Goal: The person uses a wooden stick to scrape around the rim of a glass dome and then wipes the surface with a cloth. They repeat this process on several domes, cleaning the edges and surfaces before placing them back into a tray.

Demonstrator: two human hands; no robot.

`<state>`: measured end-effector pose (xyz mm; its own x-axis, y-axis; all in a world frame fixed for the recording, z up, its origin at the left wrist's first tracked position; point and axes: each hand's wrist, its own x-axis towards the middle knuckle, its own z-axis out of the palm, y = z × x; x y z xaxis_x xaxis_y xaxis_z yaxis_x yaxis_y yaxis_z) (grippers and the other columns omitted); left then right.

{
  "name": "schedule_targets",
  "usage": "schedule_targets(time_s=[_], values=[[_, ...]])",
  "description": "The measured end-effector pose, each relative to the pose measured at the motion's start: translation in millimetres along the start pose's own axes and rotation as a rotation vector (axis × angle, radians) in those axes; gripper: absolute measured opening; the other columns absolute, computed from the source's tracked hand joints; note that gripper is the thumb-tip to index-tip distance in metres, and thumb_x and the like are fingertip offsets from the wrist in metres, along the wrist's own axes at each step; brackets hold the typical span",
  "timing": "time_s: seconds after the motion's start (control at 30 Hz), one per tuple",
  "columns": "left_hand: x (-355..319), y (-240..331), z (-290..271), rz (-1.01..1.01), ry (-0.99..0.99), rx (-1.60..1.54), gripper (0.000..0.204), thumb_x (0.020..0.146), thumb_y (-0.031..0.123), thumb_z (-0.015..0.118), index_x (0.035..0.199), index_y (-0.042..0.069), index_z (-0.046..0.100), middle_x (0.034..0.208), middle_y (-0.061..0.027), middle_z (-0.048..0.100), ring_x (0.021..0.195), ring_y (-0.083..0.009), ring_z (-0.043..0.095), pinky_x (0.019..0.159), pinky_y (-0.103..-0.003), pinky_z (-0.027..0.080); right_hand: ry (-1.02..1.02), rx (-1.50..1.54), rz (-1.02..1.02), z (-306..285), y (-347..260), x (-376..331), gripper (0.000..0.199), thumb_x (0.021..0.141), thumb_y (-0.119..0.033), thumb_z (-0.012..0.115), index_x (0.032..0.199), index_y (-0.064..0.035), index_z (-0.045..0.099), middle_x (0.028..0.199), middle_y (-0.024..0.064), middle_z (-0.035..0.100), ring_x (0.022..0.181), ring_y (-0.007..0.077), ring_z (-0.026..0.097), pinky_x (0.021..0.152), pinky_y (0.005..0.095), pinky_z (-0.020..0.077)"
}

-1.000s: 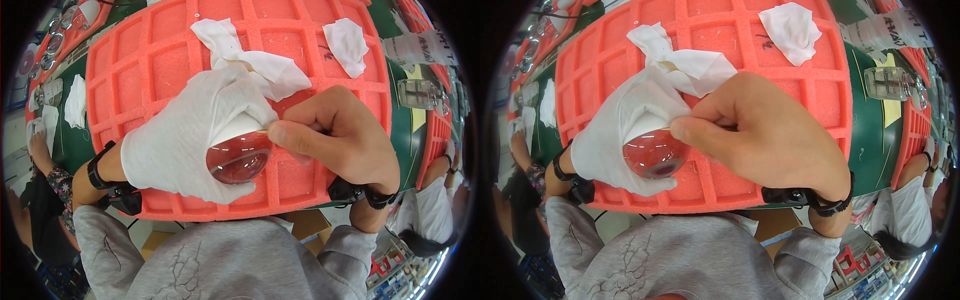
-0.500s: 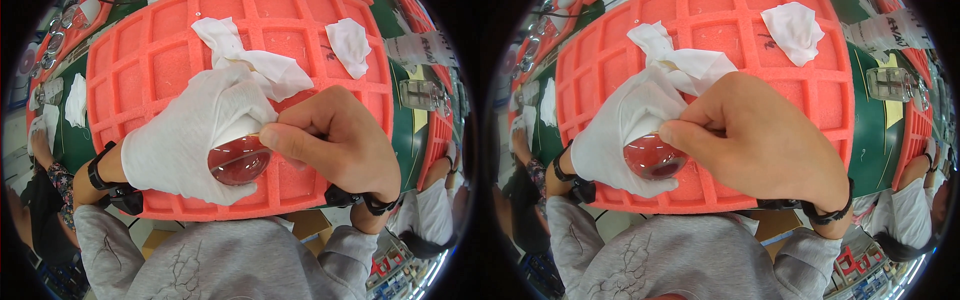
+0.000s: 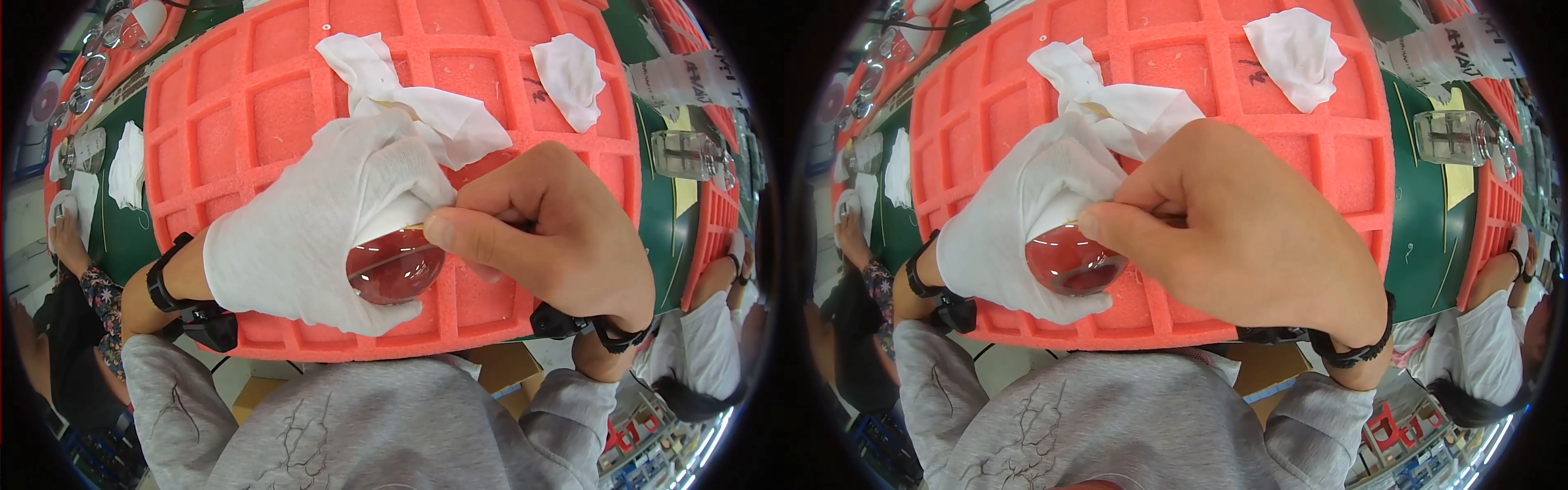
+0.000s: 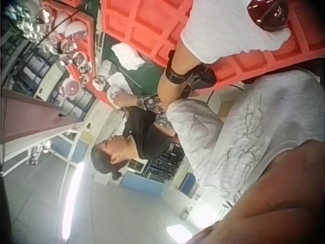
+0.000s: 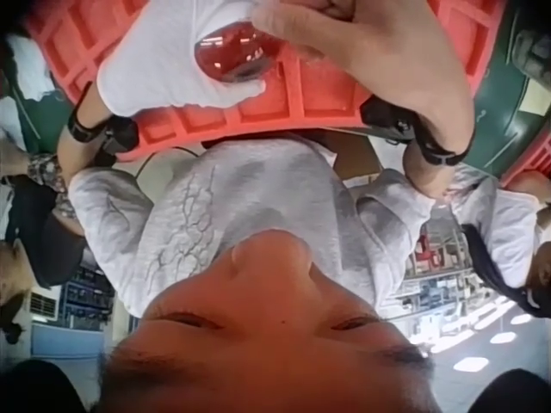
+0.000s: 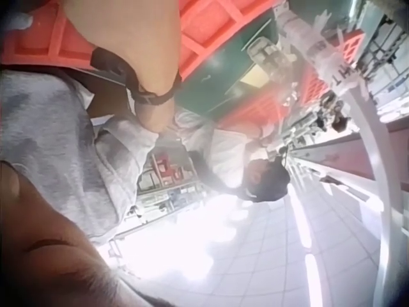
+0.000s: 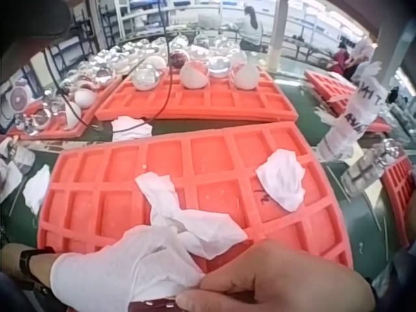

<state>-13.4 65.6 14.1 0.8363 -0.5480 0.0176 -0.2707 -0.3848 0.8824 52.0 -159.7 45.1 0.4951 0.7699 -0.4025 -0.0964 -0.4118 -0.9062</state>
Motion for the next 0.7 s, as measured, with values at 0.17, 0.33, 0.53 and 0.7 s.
schedule_targets(time_s=[0.17,0.33,0.53,0.7], values=[[-0.5,-2.1,2.5,-0.011,0.013,-0.023,0.063,0.059,0.012,0.091,0.113,0.011,0.06,0.111,-0.008,0.056,0.098,-0.0269,0.056,0.086,-0.038,0.047,0.008,-0.05,-0.02,1.9,-1.1,2.2,0.036,0.097,-0.014,0.068,0.067,0.0055,0.061,0.053,0.0003,0.049,0.049,0.0051,0.038,0.045,0.0284,0.0274],[1.2,-1.0,-0.2,0.072,0.006,0.035,0.061,0.059,0.012,0.091,0.111,0.011,0.059,0.111,-0.0082,0.056,0.097,-0.0268,0.056,0.086,-0.039,0.047,-0.006,-0.044,0.047,-3.7,2.9,-0.8,0.033,0.096,-0.013,0.068,0.069,0.0062,0.063,0.054,0.0001,0.05,0.05,0.0052,0.038,0.046,0.0282,0.0282],[2.1,-2.0,0.6,0.044,0.011,-0.011,0.061,0.058,0.013,0.091,0.109,0.012,0.059,0.111,-0.0082,0.056,0.097,-0.0274,0.056,0.086,-0.039,0.047,-0.011,-0.034,0.011,-0.7,-0.7,0.6,0.033,0.097,-0.013,0.068,0.071,0.0064,0.064,0.055,-0.0004,0.05,0.05,0.0052,0.038,0.046,0.0284,0.0278],[2.1,-5.4,1.4,0.066,0.02,0.008,0.061,0.058,0.014,0.091,0.109,0.012,0.058,0.111,-0.0082,0.055,0.097,-0.0276,0.055,0.086,-0.039,0.046,0.004,-0.022,-0.015,3.5,0.8,2.5,0.034,0.097,-0.014,0.068,0.071,0.0064,0.063,0.055,-0.0007,0.049,0.051,0.005,0.037,0.046,0.0284,0.0273]])
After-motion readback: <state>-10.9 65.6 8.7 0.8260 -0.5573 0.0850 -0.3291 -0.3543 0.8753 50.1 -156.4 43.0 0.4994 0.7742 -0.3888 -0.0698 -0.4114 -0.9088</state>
